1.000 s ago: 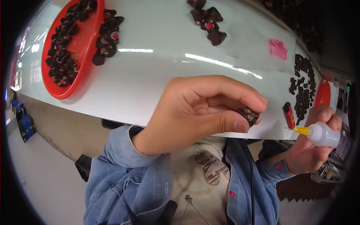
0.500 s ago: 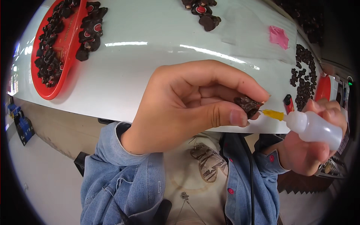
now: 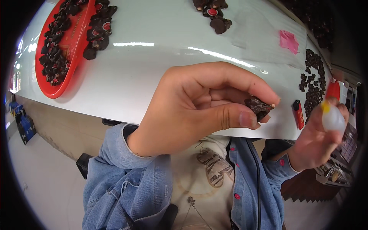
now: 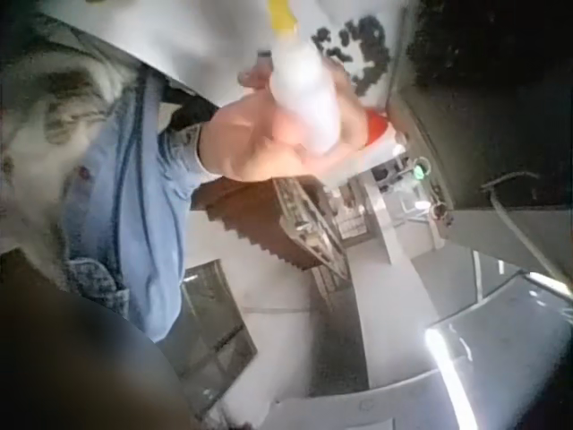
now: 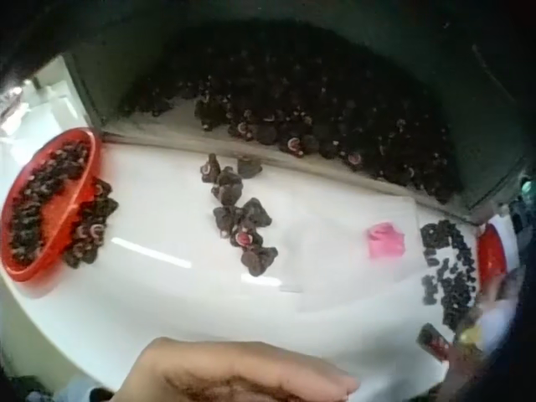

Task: Apply glue to small plastic pieces and assemble or sort them at a factory workbench.

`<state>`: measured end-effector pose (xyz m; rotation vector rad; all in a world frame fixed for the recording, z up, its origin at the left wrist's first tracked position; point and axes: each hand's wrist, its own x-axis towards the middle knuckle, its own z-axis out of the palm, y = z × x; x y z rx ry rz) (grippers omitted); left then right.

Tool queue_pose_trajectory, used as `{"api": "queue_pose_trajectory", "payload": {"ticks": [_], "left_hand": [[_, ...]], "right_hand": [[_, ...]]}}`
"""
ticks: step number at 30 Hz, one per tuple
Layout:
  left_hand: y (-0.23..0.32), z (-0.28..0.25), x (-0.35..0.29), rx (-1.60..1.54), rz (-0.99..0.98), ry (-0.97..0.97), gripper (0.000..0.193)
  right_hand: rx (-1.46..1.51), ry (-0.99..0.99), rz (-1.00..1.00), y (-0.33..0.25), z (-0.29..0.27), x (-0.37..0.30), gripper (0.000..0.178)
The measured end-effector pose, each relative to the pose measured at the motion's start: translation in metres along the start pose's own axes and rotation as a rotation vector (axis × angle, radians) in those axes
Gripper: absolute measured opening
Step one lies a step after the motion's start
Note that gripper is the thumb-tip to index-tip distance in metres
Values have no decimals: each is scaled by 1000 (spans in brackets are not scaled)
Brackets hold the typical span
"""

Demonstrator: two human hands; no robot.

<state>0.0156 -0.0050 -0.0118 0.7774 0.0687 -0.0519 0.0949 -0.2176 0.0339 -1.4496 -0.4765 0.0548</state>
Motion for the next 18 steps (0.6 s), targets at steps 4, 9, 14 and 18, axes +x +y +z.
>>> {"api": "queue_pose_trajectory", "payload": {"ticks": [4, 9, 14, 18], "left_hand": [[-2, 1, 1, 71, 4, -25, 24], [-1, 6, -2, 118, 5, 65, 26], [-1, 8, -2, 150, 17, 73, 27], [-2, 10, -1, 172, 17, 67, 27]], "right_hand": [[-263, -32, 32, 14, 14, -2, 41], [-710, -340, -54, 23, 11, 5, 36], [-807, -198, 37, 18, -15, 14, 30], [-1140, -100, -57, 23, -66, 24, 28]]}}
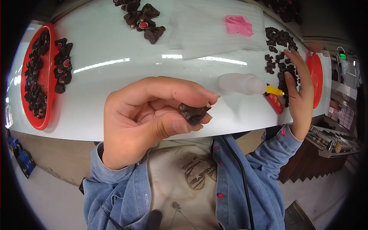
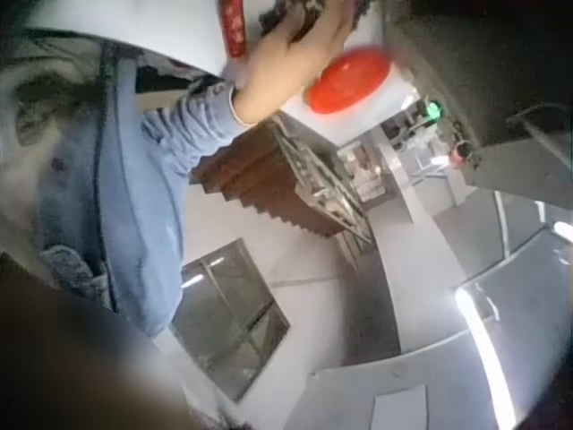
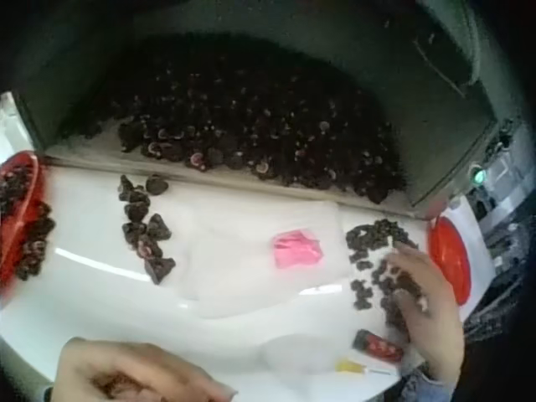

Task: Apply glue to small plastic pieces and assemble or sort them at a factory workbench.

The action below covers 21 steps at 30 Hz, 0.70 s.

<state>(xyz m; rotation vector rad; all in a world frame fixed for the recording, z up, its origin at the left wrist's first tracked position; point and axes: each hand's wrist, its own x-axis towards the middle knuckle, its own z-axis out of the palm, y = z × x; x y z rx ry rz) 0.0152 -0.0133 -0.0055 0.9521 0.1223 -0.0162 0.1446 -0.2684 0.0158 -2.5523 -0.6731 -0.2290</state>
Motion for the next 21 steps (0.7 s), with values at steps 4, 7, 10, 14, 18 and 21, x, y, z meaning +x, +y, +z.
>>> {"api": "queue_pose_trajectory", "payload": {"ticks": [4, 7, 10, 14, 18, 21], "left_hand": [[-1, 1, 1, 7, -5, 11, 26], [-1, 1, 1, 16, -6, 14, 26], [-2, 1, 1, 33, 1, 7, 26], [-3, 2, 1, 27, 6, 11, 26], [-3, 2, 0, 16, 21, 16, 25], [-2, 1, 0, -26, 0, 4, 24]], "right_hand": [[-112, -8, 51, 6, -1, 2, 26], [-133, -9, 78, 6, -1, 2, 23], [-141, -7, 101, 6, -2, 1, 19], [-108, 85, 139, 5, 0, -1, 18], [-153, 144, 161, -4, -7, -3, 16], [306, 295, 243, -16, -5, -11, 15]]}}
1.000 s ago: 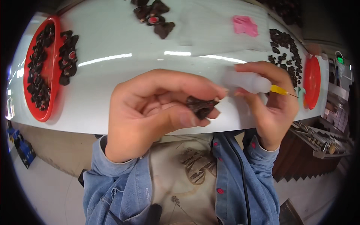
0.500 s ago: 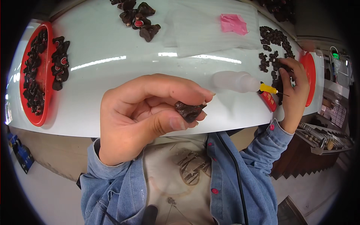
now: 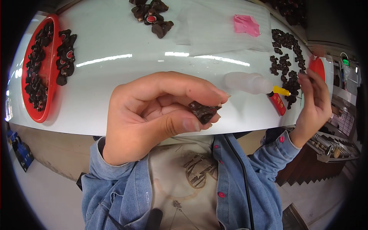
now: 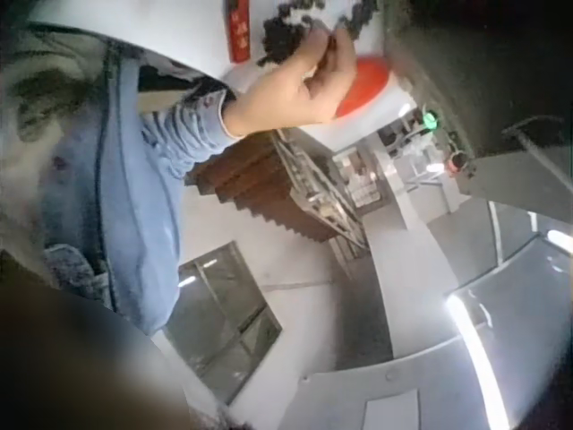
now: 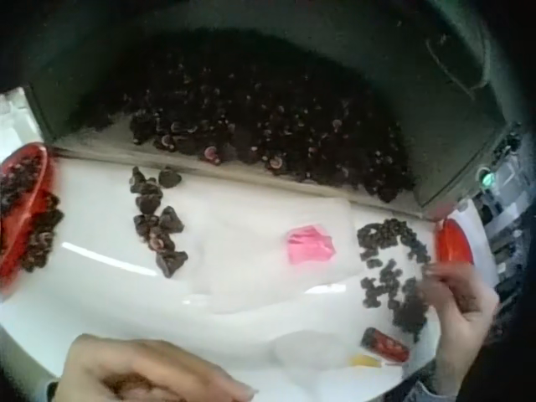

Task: Apply glue to small plastic pieces and assemble or sort them at a factory workbench.

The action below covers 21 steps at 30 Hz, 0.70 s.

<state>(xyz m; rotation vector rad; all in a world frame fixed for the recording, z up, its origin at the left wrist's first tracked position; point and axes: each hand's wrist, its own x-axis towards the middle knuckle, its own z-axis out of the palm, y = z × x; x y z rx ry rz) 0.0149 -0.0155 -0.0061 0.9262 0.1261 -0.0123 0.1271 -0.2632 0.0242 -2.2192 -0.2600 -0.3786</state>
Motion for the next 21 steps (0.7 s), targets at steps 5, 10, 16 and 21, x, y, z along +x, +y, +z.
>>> {"api": "queue_pose_trajectory", "payload": {"ticks": [5, 10, 16, 21], "left_hand": [[1, 0, 1, 7, -14, -16, 21], [4, 0, -2, -46, -59, -31, 21], [0, -5, 0, -82, -44, -81, 23], [1, -5, -3, -71, -19, -59, 24]], "right_hand": [[40, 42, -138, -20, 3, -17, 15], [-97, 13, -342, -28, -6, -32, 17], [442, -139, -280, -56, 15, -48, 16], [565, -243, -255, -64, 32, -59, 18]]}}
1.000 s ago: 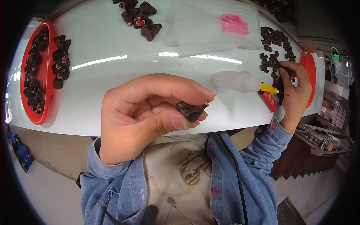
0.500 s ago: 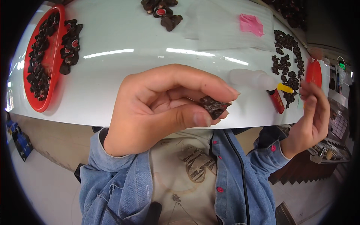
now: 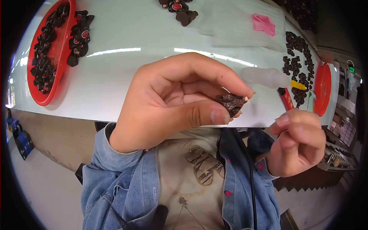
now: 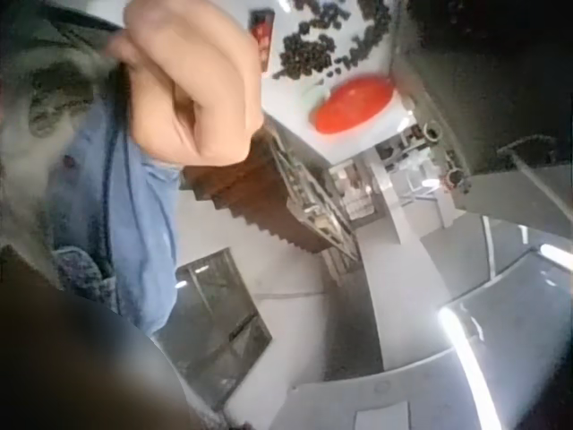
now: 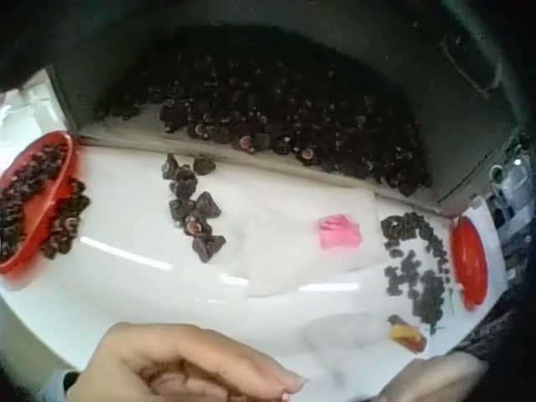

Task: Apply glue to small plastic pieces and assemble or sort them at a factory workbench.

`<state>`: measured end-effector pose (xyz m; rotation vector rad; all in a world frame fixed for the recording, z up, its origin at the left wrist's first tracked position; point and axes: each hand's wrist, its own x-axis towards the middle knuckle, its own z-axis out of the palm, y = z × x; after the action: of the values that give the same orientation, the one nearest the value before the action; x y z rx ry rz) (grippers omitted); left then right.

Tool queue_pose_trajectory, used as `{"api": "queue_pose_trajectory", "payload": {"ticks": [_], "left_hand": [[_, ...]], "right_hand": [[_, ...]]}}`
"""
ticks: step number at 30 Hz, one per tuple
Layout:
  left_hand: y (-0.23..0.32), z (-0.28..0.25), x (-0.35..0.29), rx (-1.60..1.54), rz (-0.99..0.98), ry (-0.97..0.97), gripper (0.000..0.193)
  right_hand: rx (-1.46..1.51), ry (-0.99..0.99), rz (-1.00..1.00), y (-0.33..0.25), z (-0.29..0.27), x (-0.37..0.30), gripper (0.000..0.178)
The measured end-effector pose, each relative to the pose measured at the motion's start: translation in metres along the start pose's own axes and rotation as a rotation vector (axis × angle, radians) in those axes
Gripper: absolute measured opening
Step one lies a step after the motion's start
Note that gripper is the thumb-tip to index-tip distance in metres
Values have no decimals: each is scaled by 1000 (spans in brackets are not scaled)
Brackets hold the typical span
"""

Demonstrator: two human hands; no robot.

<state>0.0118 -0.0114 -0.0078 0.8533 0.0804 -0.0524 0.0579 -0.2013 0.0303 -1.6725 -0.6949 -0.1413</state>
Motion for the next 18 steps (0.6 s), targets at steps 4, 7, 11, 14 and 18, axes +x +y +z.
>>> {"api": "queue_pose_trajectory", "payload": {"ticks": [4, 7, 11, 14, 18], "left_hand": [[0, -2, 2, 21, -18, -15, 26], [-5, -8, 4, 26, 50, -134, 29], [-6, -6, 3, 4, 30, -105, 30], [-5, -5, 1, -8, 13, -104, 31], [-7, -5, 0, -26, 19, -115, 30]], "right_hand": [[-90, -389, -40, 1, -5, 10, 13], [-246, -501, -218, 0, 4, 18, 20], [-67, -499, 3, -5, 12, 19, 25], [87, -364, 50, 2, 20, 8, 30], [7, -379, 29, -2, 19, 10, 30]]}}
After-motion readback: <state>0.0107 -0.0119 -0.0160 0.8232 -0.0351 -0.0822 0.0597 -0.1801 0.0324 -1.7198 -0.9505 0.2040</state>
